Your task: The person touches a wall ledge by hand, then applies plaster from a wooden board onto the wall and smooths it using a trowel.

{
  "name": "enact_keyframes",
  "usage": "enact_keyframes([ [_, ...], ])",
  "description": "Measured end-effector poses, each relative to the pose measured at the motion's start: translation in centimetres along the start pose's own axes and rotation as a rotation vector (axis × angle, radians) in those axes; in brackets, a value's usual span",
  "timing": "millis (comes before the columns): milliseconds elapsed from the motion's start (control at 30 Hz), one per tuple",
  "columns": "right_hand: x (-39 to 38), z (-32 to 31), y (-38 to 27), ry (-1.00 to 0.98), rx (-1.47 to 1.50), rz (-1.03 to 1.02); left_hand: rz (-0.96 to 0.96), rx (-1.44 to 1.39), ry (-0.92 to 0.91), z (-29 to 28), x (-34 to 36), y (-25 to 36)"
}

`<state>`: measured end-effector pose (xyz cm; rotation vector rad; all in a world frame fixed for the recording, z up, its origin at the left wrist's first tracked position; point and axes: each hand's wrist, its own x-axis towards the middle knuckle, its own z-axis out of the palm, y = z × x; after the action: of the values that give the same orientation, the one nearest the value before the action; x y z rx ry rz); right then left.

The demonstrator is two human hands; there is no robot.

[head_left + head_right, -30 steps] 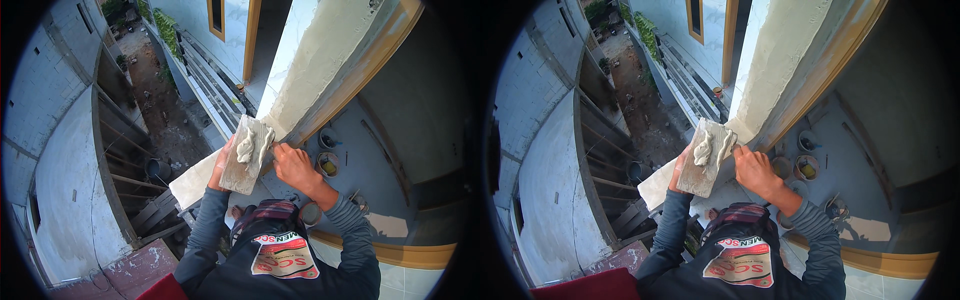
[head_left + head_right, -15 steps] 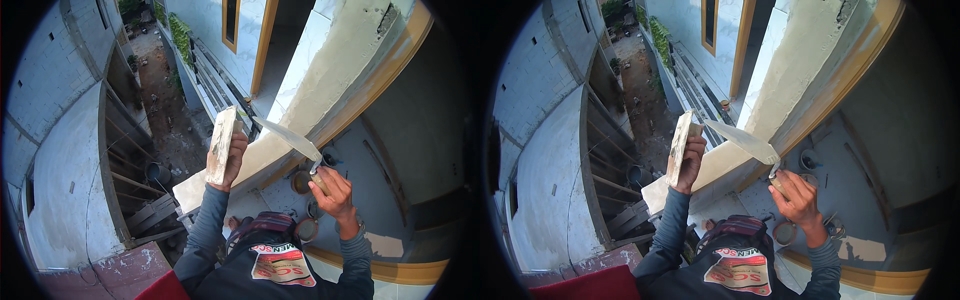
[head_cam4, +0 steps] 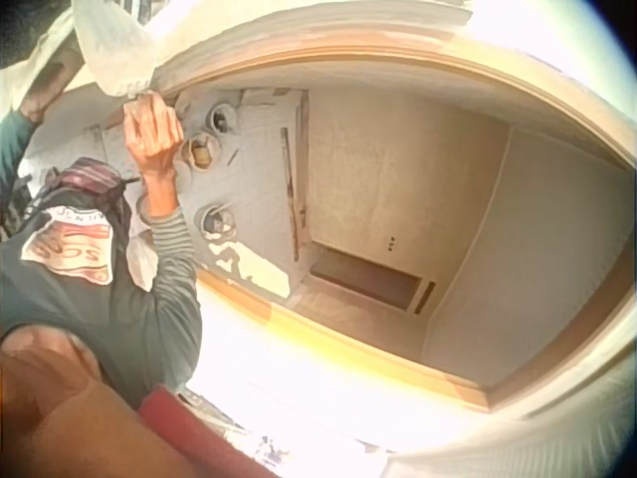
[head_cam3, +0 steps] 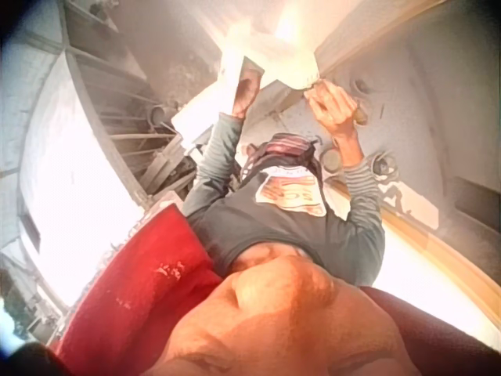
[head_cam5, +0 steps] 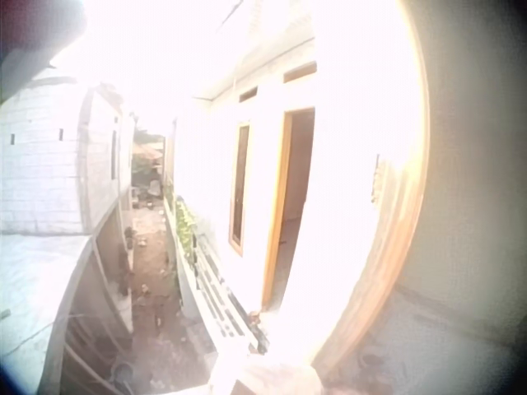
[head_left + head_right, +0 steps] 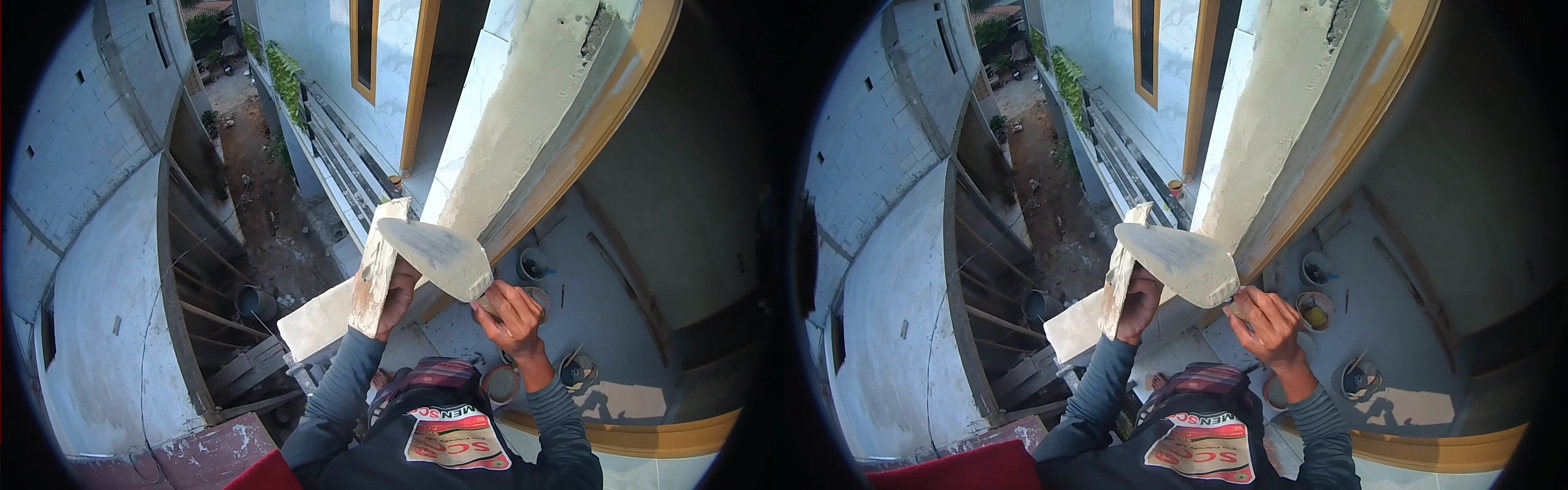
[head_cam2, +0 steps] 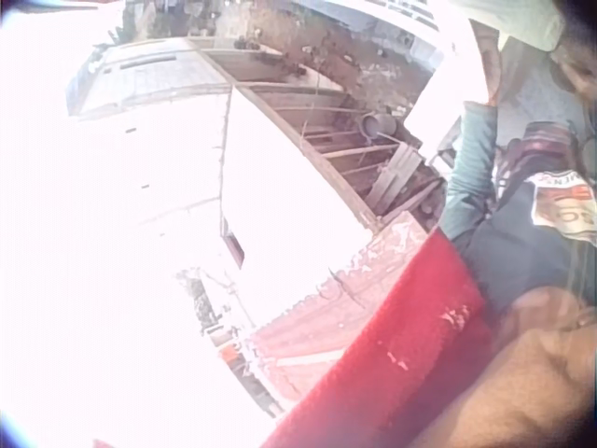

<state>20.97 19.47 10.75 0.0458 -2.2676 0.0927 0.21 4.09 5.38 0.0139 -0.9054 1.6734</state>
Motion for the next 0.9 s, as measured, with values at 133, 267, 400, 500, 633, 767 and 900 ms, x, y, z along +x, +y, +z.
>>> enact_keyframes([
  [133, 0.5, -1.2, 1.2, 0.014, -0.049, 0.051, -0.075, 0.158, 0.152, 1.2, 0.0, 0.0],
  [267, 1.5, -2.8, 1.7, 0.072, -0.077, 0.113, 0.027, 0.427, 0.244, 1.7, -0.3, -0.1],
  [400, 3.4, -5.0, 1.0, 0.17, 0.01, 0.202, 0.132, 0.65, 0.337, 1.5, -0.6, 0.5],
  [500, 5.8, -6.7, 0.2, 0.257, 0.119, 0.356, 0.044, 0.404, 0.253, 0.8, 0.0, 0.7],
  [633, 9.2, -8.8, -0.5, 0.293, 0.356, 0.634, 0.092, 0.493, 0.267, 0.0, 0.3, 0.7],
  [767, 11.5, -10.5, -0.5, 0.305, 0.289, 0.693, 0.157, 0.621, 0.271, -0.8, -0.5, 1.4],
  [900, 11.0, -12.0, -1.5, 0.251, 0.313, 0.669, 0.143, 0.661, 0.204, -2.0, -0.8, 3.4],
])
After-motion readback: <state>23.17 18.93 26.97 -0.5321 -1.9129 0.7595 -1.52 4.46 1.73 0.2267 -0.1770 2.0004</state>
